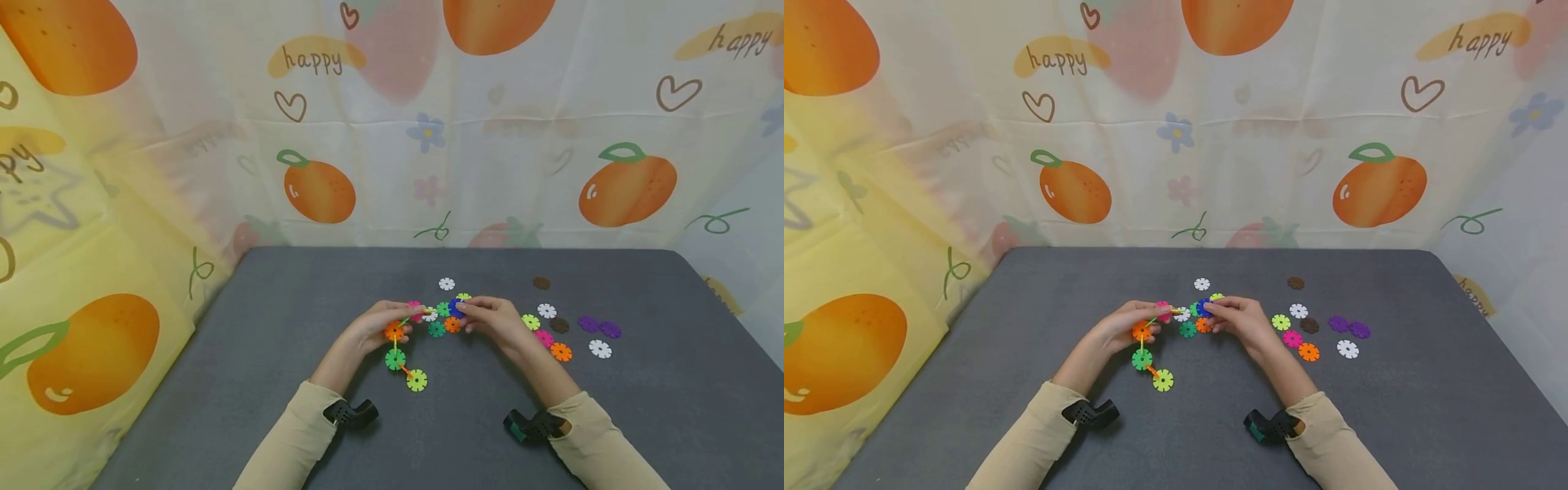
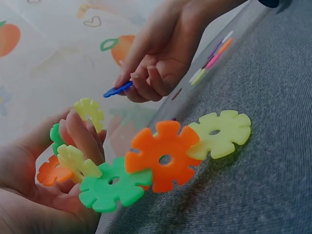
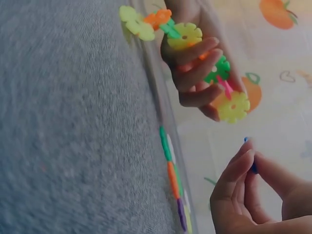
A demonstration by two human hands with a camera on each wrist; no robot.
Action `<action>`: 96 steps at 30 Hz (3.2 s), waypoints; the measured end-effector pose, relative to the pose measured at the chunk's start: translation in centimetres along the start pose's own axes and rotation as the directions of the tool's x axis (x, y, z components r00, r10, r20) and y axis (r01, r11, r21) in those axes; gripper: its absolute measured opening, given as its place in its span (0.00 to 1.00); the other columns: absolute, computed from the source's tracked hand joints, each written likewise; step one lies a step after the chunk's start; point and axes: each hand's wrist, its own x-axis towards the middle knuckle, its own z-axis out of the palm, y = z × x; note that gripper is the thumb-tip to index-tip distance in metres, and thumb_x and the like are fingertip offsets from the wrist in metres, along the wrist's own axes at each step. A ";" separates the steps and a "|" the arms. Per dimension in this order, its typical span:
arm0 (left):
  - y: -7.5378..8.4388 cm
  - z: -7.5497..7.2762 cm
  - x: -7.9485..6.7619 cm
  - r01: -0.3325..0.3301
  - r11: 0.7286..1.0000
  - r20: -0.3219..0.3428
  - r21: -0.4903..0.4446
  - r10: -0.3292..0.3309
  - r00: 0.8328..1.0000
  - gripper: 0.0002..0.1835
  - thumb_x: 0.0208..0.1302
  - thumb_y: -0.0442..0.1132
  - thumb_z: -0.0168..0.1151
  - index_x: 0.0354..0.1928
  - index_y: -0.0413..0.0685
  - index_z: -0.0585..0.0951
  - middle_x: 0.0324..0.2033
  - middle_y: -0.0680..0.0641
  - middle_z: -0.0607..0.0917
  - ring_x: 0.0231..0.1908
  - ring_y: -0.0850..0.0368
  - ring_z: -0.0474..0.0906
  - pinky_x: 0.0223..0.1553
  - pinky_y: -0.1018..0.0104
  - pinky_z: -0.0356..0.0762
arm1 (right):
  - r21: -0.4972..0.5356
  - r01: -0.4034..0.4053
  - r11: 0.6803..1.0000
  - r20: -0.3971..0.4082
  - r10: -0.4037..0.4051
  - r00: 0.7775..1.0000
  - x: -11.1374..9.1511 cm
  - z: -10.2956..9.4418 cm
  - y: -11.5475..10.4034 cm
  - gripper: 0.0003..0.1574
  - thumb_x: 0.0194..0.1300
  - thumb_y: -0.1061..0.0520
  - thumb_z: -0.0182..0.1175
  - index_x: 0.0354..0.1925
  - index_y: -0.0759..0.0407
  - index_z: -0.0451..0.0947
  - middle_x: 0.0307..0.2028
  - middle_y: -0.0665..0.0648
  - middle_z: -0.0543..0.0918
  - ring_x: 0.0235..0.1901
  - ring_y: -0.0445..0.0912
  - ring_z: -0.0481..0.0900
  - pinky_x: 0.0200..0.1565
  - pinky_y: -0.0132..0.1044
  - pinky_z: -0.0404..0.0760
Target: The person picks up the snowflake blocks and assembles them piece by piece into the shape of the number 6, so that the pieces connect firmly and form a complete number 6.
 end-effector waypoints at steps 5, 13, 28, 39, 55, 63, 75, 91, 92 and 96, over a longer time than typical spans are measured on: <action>0.0 0.4 -0.1 -0.015 1.000 0.031 0.024 0.015 0.999 0.19 0.67 0.43 0.63 0.49 0.33 0.81 0.30 0.50 0.79 0.20 0.62 0.72 0.23 0.73 0.80 | -0.008 -0.003 1.000 0.036 0.003 0.999 -0.1 0.4 0.1 0.12 0.66 0.53 0.64 0.41 0.62 0.81 0.30 0.51 0.85 0.30 0.41 0.83 0.36 0.33 0.84; 0.0 0.7 -0.4 -0.050 0.997 0.086 0.059 0.045 0.995 0.19 0.69 0.42 0.60 0.51 0.31 0.79 0.31 0.50 0.82 0.21 0.62 0.74 0.24 0.71 0.82 | 0.015 0.015 1.000 0.077 -0.016 0.997 -0.3 1.1 0.2 0.11 0.66 0.54 0.63 0.40 0.62 0.79 0.32 0.55 0.87 0.33 0.44 0.86 0.44 0.40 0.86; 0.1 0.8 -0.4 -0.080 0.995 0.118 0.060 0.072 0.990 0.19 0.71 0.38 0.57 0.56 0.30 0.77 0.30 0.47 0.82 0.21 0.61 0.76 0.29 0.63 0.87 | 0.087 -0.067 0.994 0.065 0.062 0.996 -1.0 1.9 -0.3 0.07 0.67 0.54 0.63 0.33 0.56 0.82 0.30 0.50 0.86 0.35 0.41 0.85 0.50 0.41 0.85; -0.2 0.8 -0.4 -0.127 0.987 0.139 0.098 0.112 0.984 0.17 0.71 0.35 0.56 0.53 0.26 0.77 0.21 0.48 0.80 0.21 0.61 0.77 0.30 0.63 0.87 | 0.121 -0.080 0.989 0.054 0.074 0.996 -1.2 2.4 0.0 0.09 0.67 0.56 0.62 0.29 0.55 0.82 0.26 0.48 0.84 0.30 0.39 0.81 0.42 0.32 0.82; -0.3 1.2 -0.2 -0.130 0.991 0.138 0.043 0.123 0.983 0.18 0.71 0.42 0.57 0.54 0.36 0.80 0.41 0.45 0.85 0.30 0.53 0.86 0.39 0.49 0.87 | -0.052 -0.036 0.998 0.039 0.038 0.999 -0.6 1.6 -0.3 0.28 0.70 0.45 0.58 0.52 0.69 0.76 0.32 0.49 0.84 0.35 0.43 0.83 0.43 0.36 0.84; -0.7 1.4 -0.1 -0.124 0.990 0.052 0.067 0.121 0.991 0.17 0.68 0.40 0.61 0.50 0.33 0.81 0.39 0.47 0.85 0.26 0.56 0.86 0.36 0.54 0.87 | -0.215 0.045 0.976 -0.140 -0.076 0.987 -0.1 -0.3 0.4 0.27 0.67 0.49 0.63 0.55 0.67 0.78 0.43 0.58 0.87 0.37 0.43 0.83 0.42 0.33 0.84; -0.8 1.0 0.0 -0.111 0.984 0.022 0.136 0.109 0.994 0.17 0.69 0.41 0.60 0.53 0.38 0.82 0.44 0.42 0.86 0.22 0.59 0.84 0.28 0.65 0.86 | -0.559 0.156 0.814 -0.065 -0.230 0.971 0.4 -1.2 1.5 0.19 0.60 0.54 0.70 0.47 0.62 0.84 0.42 0.62 0.84 0.27 0.41 0.70 0.28 0.30 0.70; -1.0 1.0 0.0 -0.140 0.988 0.033 0.061 0.139 0.990 0.18 0.71 0.41 0.56 0.54 0.33 0.80 0.42 0.42 0.84 0.22 0.59 0.85 0.28 0.66 0.86 | -0.671 0.271 0.690 0.011 -0.356 0.934 0.4 -0.1 2.2 0.15 0.51 0.61 0.75 0.38 0.61 0.82 0.34 0.60 0.83 0.25 0.41 0.71 0.28 0.30 0.71; -0.9 1.1 0.0 -0.140 0.989 0.032 0.058 0.138 0.990 0.18 0.71 0.41 0.56 0.54 0.33 0.80 0.40 0.43 0.84 0.22 0.59 0.85 0.28 0.66 0.86 | -0.647 0.275 0.711 0.011 -0.352 0.936 0.4 -0.1 2.2 0.14 0.52 0.61 0.74 0.38 0.62 0.82 0.33 0.60 0.84 0.24 0.40 0.72 0.28 0.29 0.72; -0.8 1.1 -0.1 -0.134 0.989 0.017 0.060 0.133 0.991 0.18 0.71 0.41 0.56 0.54 0.35 0.80 0.33 0.44 0.84 0.20 0.59 0.83 0.27 0.66 0.86 | -0.549 0.305 0.778 0.026 -0.349 0.937 0.4 0.0 2.0 0.10 0.57 0.62 0.70 0.39 0.63 0.84 0.33 0.61 0.86 0.27 0.39 0.80 0.30 0.29 0.79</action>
